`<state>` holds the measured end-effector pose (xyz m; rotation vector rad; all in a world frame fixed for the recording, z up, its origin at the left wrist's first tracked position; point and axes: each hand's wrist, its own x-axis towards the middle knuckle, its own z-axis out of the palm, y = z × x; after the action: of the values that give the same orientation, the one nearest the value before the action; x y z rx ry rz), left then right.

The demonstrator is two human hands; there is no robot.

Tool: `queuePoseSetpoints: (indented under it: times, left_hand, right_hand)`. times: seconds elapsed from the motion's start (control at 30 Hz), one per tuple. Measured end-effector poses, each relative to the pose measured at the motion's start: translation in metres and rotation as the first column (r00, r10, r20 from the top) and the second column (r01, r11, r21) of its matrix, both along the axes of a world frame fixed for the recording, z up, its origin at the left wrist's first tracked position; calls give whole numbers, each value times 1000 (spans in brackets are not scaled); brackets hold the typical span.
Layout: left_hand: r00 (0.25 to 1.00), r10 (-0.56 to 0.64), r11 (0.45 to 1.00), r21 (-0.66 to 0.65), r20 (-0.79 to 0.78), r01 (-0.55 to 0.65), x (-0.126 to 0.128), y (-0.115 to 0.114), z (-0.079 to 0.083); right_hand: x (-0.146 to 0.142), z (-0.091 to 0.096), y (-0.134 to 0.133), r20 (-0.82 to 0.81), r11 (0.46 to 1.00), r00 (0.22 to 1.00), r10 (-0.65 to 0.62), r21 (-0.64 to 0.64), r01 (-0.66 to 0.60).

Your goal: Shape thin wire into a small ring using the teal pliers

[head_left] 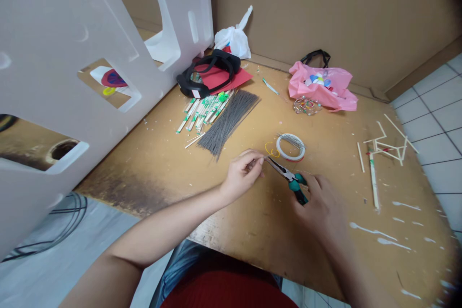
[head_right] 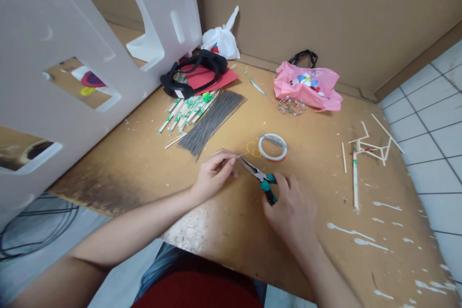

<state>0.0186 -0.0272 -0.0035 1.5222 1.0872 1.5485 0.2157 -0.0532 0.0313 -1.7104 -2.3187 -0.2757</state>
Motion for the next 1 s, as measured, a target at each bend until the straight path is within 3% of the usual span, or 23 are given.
queuePoseSetpoints:
  times: [0.27,0.43,0.67,0.83,1.0]
  left_hand:
    - [998,14,998,56,-68,-10,-1,1,-1]
    - [978,56,990,137,-199,-29,-3,2,-2]
    - [914,93,958,285,-395,26,-8,4,-3]
    - [971,40,985,173,-235,1,-4,2,1]
    - [998,-40,998,46,-51,43,-1,-1,3]
  right_hand:
    - [-1,2,-1,6,999,1000,-9,-37,10]
    - [4,3,0,-12,998,1000,-11,-59,11]
    - [10,9,2,-137,958,990,-30,-285,-10]
    - [8,7,1,-166,952,986,-27,-305,-26]
    - [7,-2,0,-163,979,985,64,-181,-94]
